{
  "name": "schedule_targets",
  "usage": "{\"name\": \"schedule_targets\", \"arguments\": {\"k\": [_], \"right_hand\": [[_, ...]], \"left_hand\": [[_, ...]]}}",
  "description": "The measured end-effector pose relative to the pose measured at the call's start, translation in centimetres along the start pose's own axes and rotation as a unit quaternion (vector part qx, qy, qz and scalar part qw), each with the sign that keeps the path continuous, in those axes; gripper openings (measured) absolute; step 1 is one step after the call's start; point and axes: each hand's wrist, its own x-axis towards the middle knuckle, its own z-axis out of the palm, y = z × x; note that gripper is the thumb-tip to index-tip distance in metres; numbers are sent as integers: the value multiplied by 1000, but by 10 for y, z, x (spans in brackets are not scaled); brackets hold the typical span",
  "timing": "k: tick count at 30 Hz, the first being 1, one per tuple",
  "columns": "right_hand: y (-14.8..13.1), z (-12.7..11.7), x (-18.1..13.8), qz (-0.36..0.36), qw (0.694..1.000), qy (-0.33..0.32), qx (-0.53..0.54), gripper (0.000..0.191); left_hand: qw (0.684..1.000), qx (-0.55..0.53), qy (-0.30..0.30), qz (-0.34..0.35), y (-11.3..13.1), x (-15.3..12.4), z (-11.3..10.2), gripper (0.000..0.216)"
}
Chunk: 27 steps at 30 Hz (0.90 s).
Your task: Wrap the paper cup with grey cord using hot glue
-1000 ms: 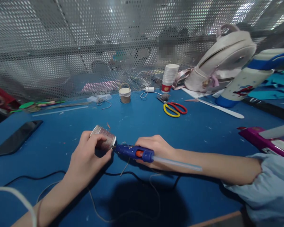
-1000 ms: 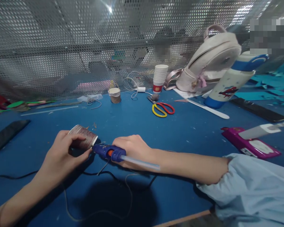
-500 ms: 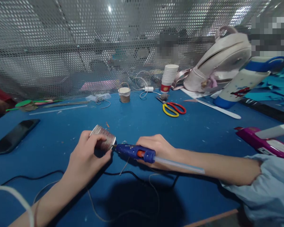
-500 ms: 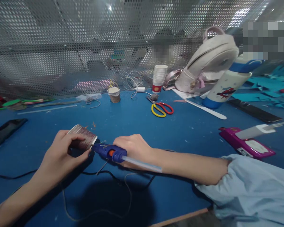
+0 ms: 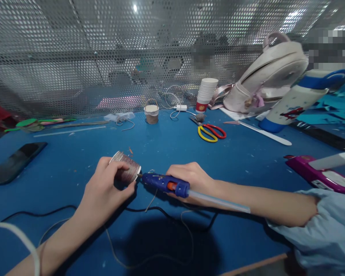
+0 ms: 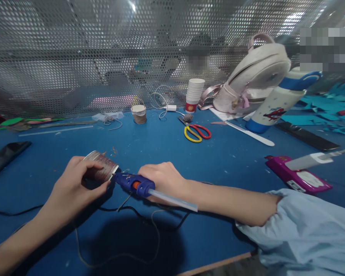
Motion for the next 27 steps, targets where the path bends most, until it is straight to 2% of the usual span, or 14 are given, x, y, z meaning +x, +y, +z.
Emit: {"name": "schedule_targets", "arguments": {"k": [13,27], "right_hand": [[-1,-1,-1,-5,1000,-1,0,10],[-2,-3,1,20,1000,5,5,12]], "left_hand": [[1000,5,3,10,1,1,1,22],[1000,-14,-11,13,1,0,0,24]]}}
